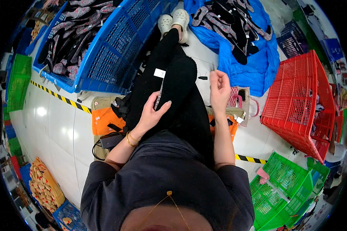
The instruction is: The person sits on a low stool and repeatedly picks up floral-patterned slippers from a blue crate. They use small scissors to trim loose threads and excess fabric from the slipper edges, then place the finished items into a red crate.
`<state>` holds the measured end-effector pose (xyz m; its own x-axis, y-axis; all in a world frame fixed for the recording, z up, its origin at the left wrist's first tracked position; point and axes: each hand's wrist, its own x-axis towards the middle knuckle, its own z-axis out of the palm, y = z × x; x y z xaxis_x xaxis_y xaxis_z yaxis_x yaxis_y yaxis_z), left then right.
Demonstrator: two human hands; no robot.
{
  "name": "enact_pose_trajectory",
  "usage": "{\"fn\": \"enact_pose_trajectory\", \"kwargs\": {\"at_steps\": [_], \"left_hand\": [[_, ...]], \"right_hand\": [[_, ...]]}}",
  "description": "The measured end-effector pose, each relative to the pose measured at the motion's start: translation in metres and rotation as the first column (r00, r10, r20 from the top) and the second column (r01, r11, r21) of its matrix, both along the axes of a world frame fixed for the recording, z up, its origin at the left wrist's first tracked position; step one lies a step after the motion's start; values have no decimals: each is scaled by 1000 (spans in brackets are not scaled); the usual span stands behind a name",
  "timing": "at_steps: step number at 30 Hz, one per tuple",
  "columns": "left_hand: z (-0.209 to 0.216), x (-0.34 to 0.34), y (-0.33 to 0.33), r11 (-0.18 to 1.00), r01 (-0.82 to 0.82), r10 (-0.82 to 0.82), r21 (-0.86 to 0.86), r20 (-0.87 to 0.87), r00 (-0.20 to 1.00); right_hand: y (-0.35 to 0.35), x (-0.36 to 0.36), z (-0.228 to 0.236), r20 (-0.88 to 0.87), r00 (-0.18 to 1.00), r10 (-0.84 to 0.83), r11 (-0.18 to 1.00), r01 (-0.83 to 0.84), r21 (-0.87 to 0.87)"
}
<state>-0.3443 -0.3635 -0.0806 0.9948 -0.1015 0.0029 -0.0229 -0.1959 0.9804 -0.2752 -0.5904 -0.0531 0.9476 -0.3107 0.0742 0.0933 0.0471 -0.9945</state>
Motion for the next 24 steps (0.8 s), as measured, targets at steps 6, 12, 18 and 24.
{"fn": "enact_pose_trajectory", "kwargs": {"at_steps": [6, 12, 18, 24], "left_hand": [[19, 6, -5, 966, -55, -13, 251, 263, 965], [22, -1, -6, 969, -61, 1, 239, 245, 969], [25, -3, -10, 978, -42, 6, 203, 175, 984], [21, -2, -2, 983, -25, 7, 184, 102, 995]], "right_hand": [[32, -24, 14, 84, 986, 147, 815, -72, -575], [47, -22, 14, 213, 959, 186, 727, 11, -686], [51, -18, 6, 311, 927, 212, 659, 100, -745], [36, 2, -1, 112, 994, 18, 949, 18, -313]]}}
